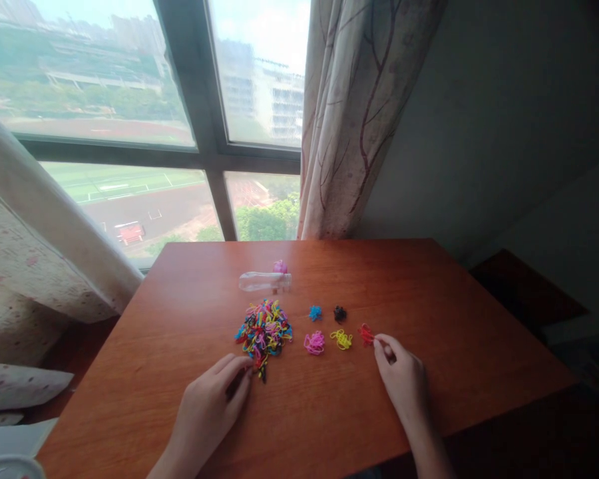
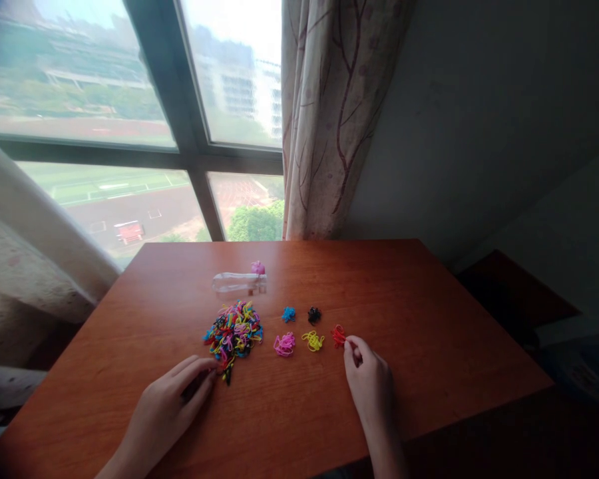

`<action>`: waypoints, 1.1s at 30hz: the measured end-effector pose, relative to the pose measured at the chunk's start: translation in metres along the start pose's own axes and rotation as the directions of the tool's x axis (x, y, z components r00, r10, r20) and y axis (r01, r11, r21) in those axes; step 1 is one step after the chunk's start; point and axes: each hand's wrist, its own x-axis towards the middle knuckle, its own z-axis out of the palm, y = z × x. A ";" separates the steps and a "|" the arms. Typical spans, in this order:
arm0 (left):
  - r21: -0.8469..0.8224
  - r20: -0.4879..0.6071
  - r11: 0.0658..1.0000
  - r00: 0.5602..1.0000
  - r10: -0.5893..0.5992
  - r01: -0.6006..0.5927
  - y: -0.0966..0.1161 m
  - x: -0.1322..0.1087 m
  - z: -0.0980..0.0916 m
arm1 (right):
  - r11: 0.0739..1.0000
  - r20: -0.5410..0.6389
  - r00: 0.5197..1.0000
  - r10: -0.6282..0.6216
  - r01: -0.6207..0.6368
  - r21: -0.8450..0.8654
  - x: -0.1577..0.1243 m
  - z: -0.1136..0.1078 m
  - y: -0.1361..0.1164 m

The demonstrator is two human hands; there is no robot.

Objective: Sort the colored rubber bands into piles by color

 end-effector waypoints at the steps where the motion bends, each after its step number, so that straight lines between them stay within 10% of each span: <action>1: 0.002 -0.003 1.000 1.000 0.001 -0.001 0.000 0.000 0.000 | 1.000 -0.012 1.000 -0.002 0.002 0.005 0.000 0.000 -0.001; 9: 0.007 -0.013 1.000 1.000 0.005 -0.005 -0.002 0.000 0.003 | 0.991 -0.114 0.992 -0.059 0.072 0.115 -0.013 0.003 -0.030; 19: 0.104 -0.051 0.991 0.994 0.094 -0.088 0.010 -0.001 -0.001 | 0.885 0.129 0.912 -0.389 0.331 0.327 -0.055 0.042 -0.107; 33: 0.225 -0.017 0.973 0.998 0.061 -0.056 0.027 -0.007 0.009 | 0.891 0.229 0.886 -0.404 0.324 0.318 -0.061 0.048 -0.115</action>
